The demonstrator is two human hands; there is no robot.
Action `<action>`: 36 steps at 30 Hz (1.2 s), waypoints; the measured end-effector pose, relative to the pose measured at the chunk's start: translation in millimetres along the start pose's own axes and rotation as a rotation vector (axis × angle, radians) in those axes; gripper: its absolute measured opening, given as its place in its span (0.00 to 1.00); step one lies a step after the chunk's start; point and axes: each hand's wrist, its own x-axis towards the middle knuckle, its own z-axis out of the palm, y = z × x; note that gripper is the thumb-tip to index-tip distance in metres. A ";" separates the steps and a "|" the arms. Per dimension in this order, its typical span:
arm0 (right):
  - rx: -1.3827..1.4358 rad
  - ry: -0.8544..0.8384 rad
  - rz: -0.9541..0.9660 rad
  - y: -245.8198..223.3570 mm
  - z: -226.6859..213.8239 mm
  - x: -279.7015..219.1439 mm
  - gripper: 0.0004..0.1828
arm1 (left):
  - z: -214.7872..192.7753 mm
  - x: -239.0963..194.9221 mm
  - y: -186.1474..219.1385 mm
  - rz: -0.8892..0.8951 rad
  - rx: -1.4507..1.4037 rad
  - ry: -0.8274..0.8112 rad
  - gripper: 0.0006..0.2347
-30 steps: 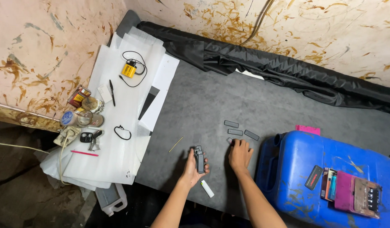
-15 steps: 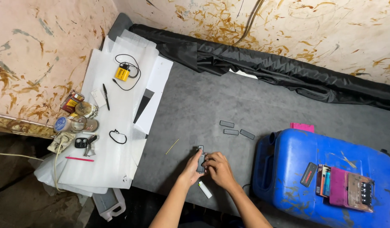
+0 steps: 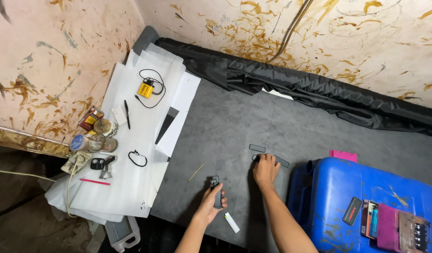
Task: Assembling small black components onto a base using a small pick and hanging a small item on a line
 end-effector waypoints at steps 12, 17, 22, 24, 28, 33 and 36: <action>-0.052 0.180 -0.188 0.8 25.1 38.1 0.16 | -16.0 4.5 -7.4 0.002 0.002 0.004 0.07; -0.045 0.283 0.014 22.3 7.3 13.1 0.16 | -8.6 2.3 -6.2 -0.013 0.011 -0.007 0.07; -0.027 0.352 0.195 59.5 25.9 11.5 0.17 | -11.1 20.0 -18.7 -0.033 0.007 -0.035 0.06; -0.099 0.190 0.218 53.5 18.8 6.5 0.13 | -11.2 29.5 -24.4 -0.046 -0.055 -0.054 0.09; -0.089 0.203 0.149 38.8 17.8 -27.3 0.10 | 8.8 31.2 -23.6 -0.070 -0.054 -0.092 0.15; 0.769 -0.079 0.347 2.8 -57.6 -85.3 0.11 | 27.5 41.1 -31.1 -0.002 -0.015 -0.135 0.24; 0.941 -0.135 0.335 -23.1 -122.9 -124.9 0.21 | 38.6 43.2 -44.4 -0.013 -0.030 -0.195 0.25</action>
